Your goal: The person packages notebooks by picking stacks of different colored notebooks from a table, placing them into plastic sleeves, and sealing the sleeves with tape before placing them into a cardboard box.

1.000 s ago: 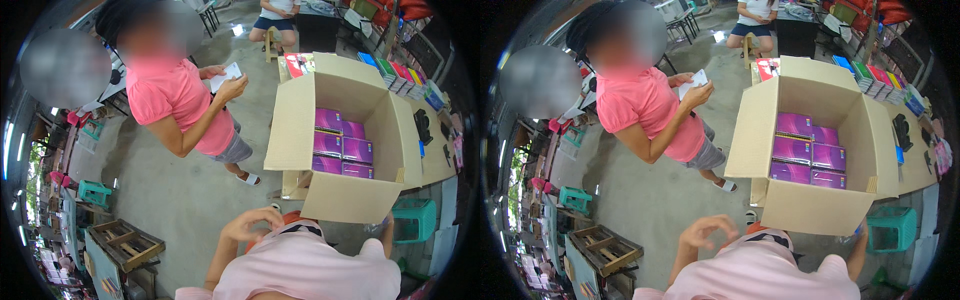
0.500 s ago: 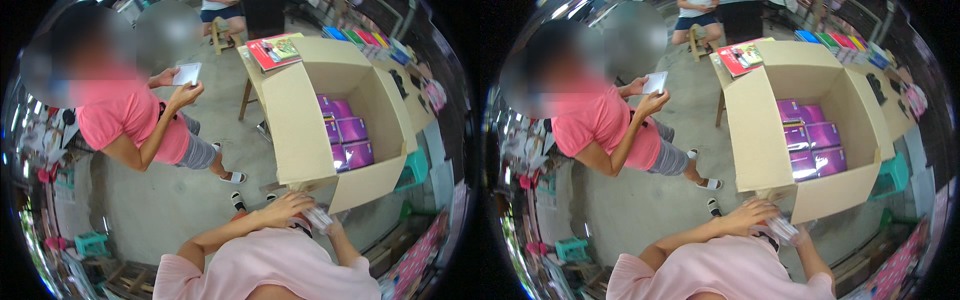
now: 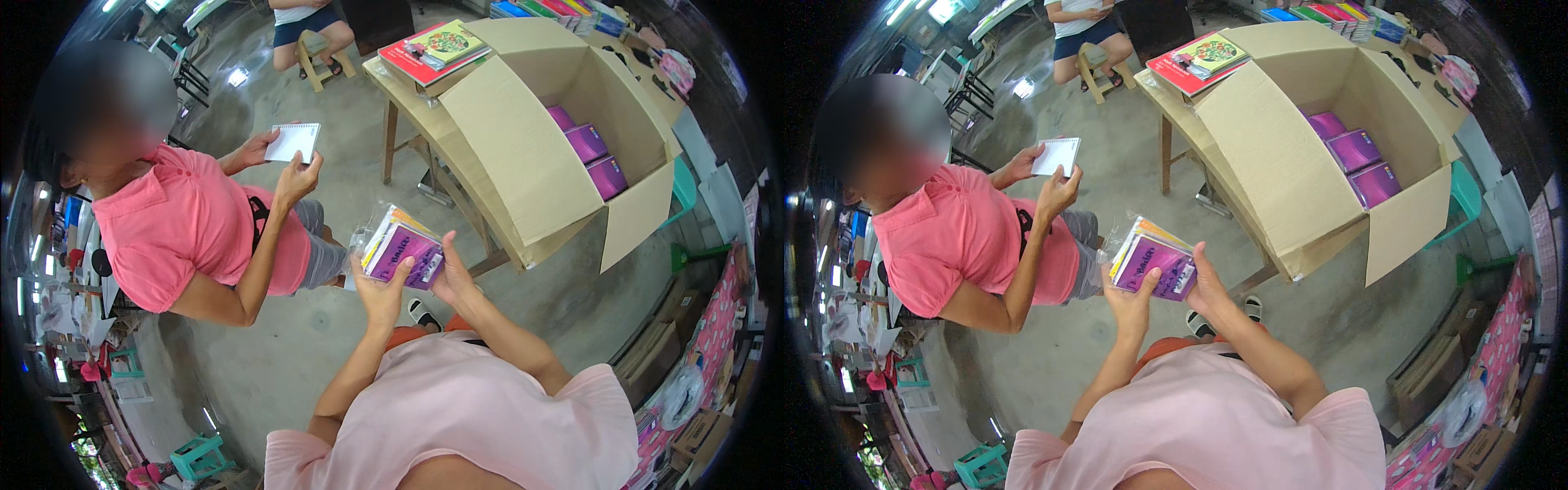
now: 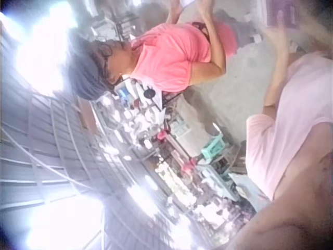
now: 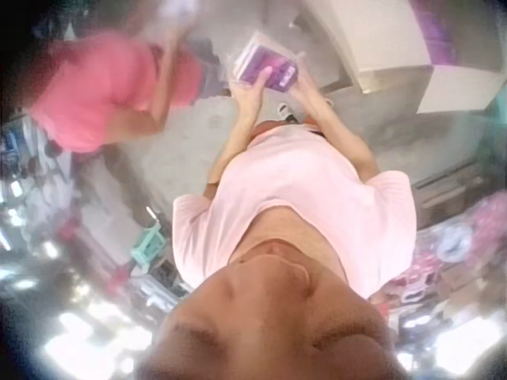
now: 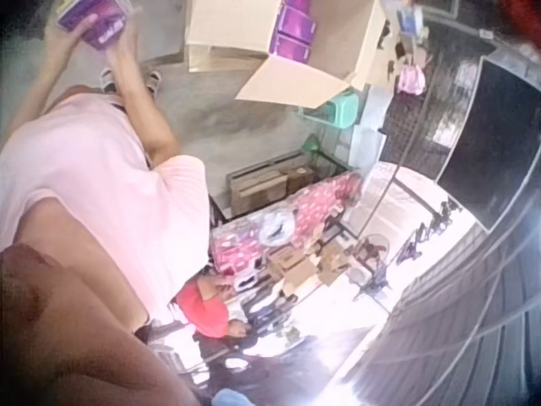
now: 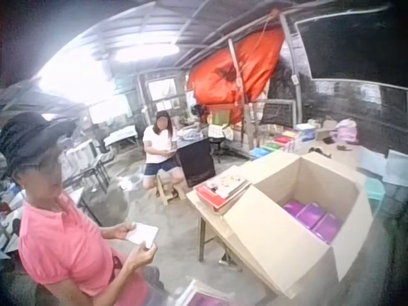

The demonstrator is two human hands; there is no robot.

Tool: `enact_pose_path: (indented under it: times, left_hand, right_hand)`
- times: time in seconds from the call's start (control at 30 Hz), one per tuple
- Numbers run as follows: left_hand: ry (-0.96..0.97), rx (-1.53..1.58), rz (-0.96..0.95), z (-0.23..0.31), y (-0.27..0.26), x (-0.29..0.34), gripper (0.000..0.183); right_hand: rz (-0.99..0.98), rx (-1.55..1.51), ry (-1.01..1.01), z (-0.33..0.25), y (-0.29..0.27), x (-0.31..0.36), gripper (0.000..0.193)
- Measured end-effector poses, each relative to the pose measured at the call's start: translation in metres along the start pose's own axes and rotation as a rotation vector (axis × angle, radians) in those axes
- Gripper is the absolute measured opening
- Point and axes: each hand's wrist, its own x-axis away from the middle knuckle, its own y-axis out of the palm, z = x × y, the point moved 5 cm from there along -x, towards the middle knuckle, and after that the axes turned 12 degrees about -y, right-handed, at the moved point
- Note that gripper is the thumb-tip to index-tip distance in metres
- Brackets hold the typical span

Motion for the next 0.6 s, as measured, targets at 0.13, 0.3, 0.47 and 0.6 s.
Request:
enact_pose_path:
  times: [0.13, 0.3, 0.47, 0.6]
  left_hand:
    - [0.06, -0.243, 0.011, -0.01, -0.023, -0.003, 0.077]
    - [-0.02, 0.162, -0.352, 0.028, -0.018, 0.003, 0.091]
    - [0.39, -0.591, -0.281, 0.114, 0.023, 0.01, 0.021]
    - [0.318, -0.855, -0.306, 0.117, 0.052, 0.012, 0.028]
  right_hand:
    - [0.035, -0.06, 0.11, 0.011, 0.018, 0.001, 0.098]
    - [0.087, -0.106, -0.001, -0.004, 0.004, -0.014, 0.096]
    - [0.127, -0.173, 0.008, -0.02, -0.021, -0.021, 0.088]
    - [-0.004, -0.155, -0.037, -0.027, -0.018, -0.023, 0.066]
